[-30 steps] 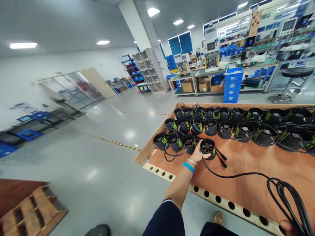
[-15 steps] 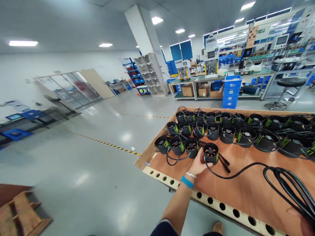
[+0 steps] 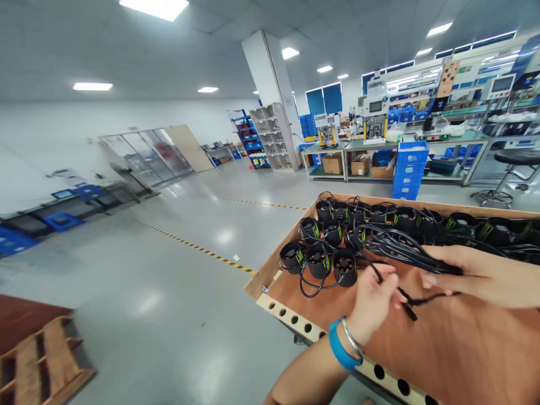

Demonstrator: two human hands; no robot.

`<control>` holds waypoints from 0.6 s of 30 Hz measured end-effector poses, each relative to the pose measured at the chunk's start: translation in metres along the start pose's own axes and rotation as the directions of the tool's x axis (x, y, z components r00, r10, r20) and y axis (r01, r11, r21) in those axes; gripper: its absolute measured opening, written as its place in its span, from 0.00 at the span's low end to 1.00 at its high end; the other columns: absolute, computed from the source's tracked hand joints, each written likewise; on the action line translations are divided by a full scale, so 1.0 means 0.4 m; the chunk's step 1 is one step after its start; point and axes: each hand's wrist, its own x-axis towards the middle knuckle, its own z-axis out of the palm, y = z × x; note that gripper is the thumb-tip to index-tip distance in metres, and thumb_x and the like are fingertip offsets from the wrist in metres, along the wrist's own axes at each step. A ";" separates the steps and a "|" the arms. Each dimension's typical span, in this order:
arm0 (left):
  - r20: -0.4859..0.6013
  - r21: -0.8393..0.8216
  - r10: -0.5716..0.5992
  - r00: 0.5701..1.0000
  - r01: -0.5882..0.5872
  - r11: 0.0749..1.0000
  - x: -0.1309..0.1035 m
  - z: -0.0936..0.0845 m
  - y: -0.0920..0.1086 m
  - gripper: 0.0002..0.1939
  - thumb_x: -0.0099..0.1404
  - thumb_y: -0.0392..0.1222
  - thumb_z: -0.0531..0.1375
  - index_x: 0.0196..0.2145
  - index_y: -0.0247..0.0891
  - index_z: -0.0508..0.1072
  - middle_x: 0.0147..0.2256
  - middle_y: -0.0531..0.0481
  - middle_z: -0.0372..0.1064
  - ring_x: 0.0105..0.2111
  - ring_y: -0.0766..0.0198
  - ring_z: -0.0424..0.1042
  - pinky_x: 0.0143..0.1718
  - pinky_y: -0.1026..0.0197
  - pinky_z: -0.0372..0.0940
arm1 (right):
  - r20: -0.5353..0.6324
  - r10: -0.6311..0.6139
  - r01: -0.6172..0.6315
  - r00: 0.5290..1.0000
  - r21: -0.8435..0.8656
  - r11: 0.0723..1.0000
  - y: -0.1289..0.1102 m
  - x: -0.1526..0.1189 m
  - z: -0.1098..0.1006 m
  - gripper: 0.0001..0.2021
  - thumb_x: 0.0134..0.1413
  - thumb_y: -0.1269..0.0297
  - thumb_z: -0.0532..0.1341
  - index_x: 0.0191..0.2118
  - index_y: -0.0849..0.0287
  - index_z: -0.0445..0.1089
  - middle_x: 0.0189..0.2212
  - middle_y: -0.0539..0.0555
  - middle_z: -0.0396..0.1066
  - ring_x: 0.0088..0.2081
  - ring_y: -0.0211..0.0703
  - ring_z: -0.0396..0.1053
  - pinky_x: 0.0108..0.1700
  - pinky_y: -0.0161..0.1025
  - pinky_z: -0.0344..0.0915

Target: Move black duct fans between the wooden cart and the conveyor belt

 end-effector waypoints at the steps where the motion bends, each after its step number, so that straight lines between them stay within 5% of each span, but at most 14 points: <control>1: -0.061 0.001 0.036 0.997 -0.036 0.999 0.026 -0.031 0.041 0.34 0.48 0.57 0.62 0.44 0.30 0.58 0.30 0.51 0.61 0.19 0.71 0.65 0.16 0.71 0.55 | 0.026 0.022 -0.021 0.999 -0.068 0.997 0.021 0.031 -0.006 0.15 0.63 0.54 0.51 0.44 0.61 0.64 0.36 0.52 0.65 0.36 0.34 0.62 0.41 0.30 0.61; 3: -0.063 0.088 0.083 0.995 -0.078 0.993 0.076 -0.117 0.117 0.30 0.50 0.55 0.61 0.43 0.31 0.59 0.33 0.49 0.66 0.16 0.72 0.62 0.14 0.71 0.50 | 0.018 0.053 -0.048 0.998 -0.189 0.981 0.085 0.097 -0.006 0.13 0.62 0.61 0.51 0.49 0.60 0.64 0.45 0.51 0.65 0.46 0.38 0.63 0.50 0.33 0.58; 5: -0.004 0.289 -0.035 0.999 0.035 0.957 0.131 -0.211 0.177 0.22 0.53 0.50 0.60 0.38 0.30 0.61 0.32 0.46 0.67 0.14 0.75 0.57 0.13 0.72 0.45 | 0.022 0.185 -0.170 0.982 -0.299 0.939 0.166 0.165 0.011 0.13 0.58 0.71 0.52 0.47 0.59 0.66 0.47 0.49 0.66 0.48 0.40 0.64 0.50 0.34 0.58; 9: -0.087 0.653 -0.171 0.981 0.186 0.734 0.265 -0.341 0.215 0.11 0.60 0.41 0.55 0.29 0.27 0.62 0.30 0.44 0.69 0.14 0.77 0.55 0.13 0.72 0.45 | 0.053 0.332 -0.293 0.942 -0.353 0.889 0.305 0.296 0.062 0.12 0.51 0.74 0.54 0.43 0.65 0.68 0.42 0.54 0.69 0.44 0.45 0.66 0.46 0.36 0.60; 14: -0.190 0.760 -0.174 0.966 0.257 0.596 0.388 -0.381 0.153 0.13 0.61 0.39 0.55 0.40 0.27 0.64 0.35 0.43 0.69 0.24 0.71 0.68 0.23 0.68 0.62 | 0.037 0.368 -0.342 0.929 -0.292 0.893 0.395 0.417 0.120 0.16 0.54 0.64 0.58 0.47 0.67 0.69 0.45 0.58 0.68 0.45 0.48 0.66 0.47 0.38 0.61; 18: -0.134 0.910 0.075 0.988 0.093 0.404 0.414 -0.394 0.112 0.23 0.56 0.42 0.60 0.48 0.30 0.65 0.43 0.45 0.66 0.29 0.72 0.66 0.39 0.59 0.65 | 0.058 0.402 -0.380 0.914 -0.227 0.897 0.459 0.448 0.153 0.22 0.61 0.57 0.52 0.48 0.74 0.70 0.44 0.65 0.68 0.44 0.54 0.67 0.47 0.43 0.61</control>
